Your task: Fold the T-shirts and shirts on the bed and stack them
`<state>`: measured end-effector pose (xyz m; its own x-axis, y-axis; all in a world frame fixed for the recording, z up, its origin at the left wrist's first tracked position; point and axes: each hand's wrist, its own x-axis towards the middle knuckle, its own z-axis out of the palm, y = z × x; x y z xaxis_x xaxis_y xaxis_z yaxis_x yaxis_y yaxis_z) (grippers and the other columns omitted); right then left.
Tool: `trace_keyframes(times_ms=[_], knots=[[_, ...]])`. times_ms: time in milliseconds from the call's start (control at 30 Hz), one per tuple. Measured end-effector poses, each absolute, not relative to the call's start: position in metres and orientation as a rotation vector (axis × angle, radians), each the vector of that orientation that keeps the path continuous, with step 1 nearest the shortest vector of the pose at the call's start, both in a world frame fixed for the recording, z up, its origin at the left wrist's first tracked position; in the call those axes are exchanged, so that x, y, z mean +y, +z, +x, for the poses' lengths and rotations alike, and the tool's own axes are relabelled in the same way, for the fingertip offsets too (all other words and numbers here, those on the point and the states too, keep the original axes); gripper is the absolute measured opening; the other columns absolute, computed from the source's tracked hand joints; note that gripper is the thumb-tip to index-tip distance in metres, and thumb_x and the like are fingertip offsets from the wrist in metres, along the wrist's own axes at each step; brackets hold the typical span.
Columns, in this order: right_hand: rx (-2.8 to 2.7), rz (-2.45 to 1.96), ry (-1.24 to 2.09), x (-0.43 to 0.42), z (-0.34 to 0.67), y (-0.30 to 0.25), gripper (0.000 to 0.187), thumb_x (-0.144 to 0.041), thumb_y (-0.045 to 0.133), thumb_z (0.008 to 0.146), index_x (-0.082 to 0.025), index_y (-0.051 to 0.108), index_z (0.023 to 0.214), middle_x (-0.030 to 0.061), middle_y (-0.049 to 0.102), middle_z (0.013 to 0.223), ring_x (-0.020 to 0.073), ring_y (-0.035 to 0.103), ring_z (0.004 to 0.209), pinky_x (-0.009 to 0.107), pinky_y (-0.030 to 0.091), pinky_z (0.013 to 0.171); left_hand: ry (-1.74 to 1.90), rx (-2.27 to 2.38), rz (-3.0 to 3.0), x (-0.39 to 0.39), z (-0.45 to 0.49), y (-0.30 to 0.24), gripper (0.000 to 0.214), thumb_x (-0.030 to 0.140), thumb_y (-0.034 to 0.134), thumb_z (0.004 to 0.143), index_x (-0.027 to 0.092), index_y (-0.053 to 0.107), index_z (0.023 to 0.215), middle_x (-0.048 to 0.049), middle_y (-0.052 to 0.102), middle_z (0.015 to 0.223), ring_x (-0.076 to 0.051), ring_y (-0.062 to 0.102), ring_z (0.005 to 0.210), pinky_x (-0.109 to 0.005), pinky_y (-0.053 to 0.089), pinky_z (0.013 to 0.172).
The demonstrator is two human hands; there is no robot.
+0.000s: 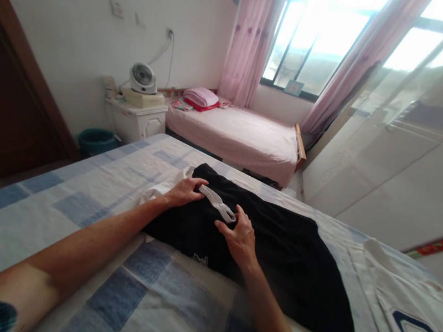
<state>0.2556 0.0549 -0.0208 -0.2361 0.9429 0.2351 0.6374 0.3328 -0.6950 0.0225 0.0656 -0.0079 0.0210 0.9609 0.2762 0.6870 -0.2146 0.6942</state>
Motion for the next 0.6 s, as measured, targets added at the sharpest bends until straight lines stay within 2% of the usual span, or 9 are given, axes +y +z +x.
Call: trace_keyframes(times_ms=[133,233,300,400,500,600], knots=[[-1.897,-1.277,0.733,0.054,0.253,-0.025,0.04,-0.04,0.061,0.074,-0.021,0.06,0.109,0.0049,0.066,0.097,0.0221,0.061,0.087,0.038,0.047,0.082,1.06,1.339,1.773,0.061,0.015,0.001,0.019,0.02,0.058,0.067,0.013,0.065,0.083,0.0016,0.06,0.068,-0.012,0.055,0.065,-0.023,0.042,0.061],[-1.892,-1.224,0.7,0.053,0.254,-0.026,0.018,-0.032,0.058,0.074,-0.023,0.057,0.09,0.0002,0.061,0.08,0.0172,0.056,0.07,0.032,0.047,0.069,0.989,1.226,1.772,0.056,0.007,0.015,0.016,0.019,0.06,0.064,0.013,0.063,0.078,0.0042,0.055,0.062,-0.009,0.048,0.059,-0.021,0.037,0.057],[-1.923,-1.163,0.601,0.05,0.255,-0.025,0.008,-0.025,0.056,0.074,-0.024,0.053,0.081,-0.0007,0.057,0.077,0.0161,0.053,0.068,0.03,0.045,0.067,0.906,1.175,1.813,0.053,0.002,0.023,0.016,0.016,0.059,0.062,0.013,0.064,0.076,0.003,0.058,0.064,-0.009,0.049,0.061,-0.021,0.037,0.058],[-2.039,-1.036,0.435,0.044,0.256,-0.022,0.01,-0.015,0.051,0.072,-0.024,0.049,0.076,0.0015,0.055,0.082,0.0185,0.053,0.078,0.032,0.044,0.072,0.767,1.151,1.889,0.049,-0.002,0.028,0.019,0.012,0.056,0.058,0.014,0.066,0.074,0.0017,0.062,0.066,-0.011,0.052,0.064,-0.021,0.039,0.061],[-2.177,-0.948,0.332,0.037,0.258,-0.019,0.021,-0.01,0.049,0.071,-0.025,0.053,0.085,0.0038,0.057,0.089,0.0214,0.053,0.088,0.036,0.043,0.079,0.695,1.211,1.962,0.046,-0.003,0.028,0.021,0.01,0.055,0.056,0.015,0.067,0.073,0.002,0.062,0.065,-0.012,0.054,0.064,-0.022,0.041,0.061],[-2.261,-0.896,0.281,0.034,0.261,-0.019,0.023,-0.009,0.051,0.072,-0.025,0.055,0.089,0.0043,0.059,0.093,0.0222,0.053,0.091,0.038,0.042,0.082,0.772,1.229,2.087,0.04,-0.002,0.026,0.019,0.01,0.054,0.061,0.015,0.066,0.074,-0.0013,0.065,0.076,-0.015,0.058,0.072,-0.026,0.046,0.069]])
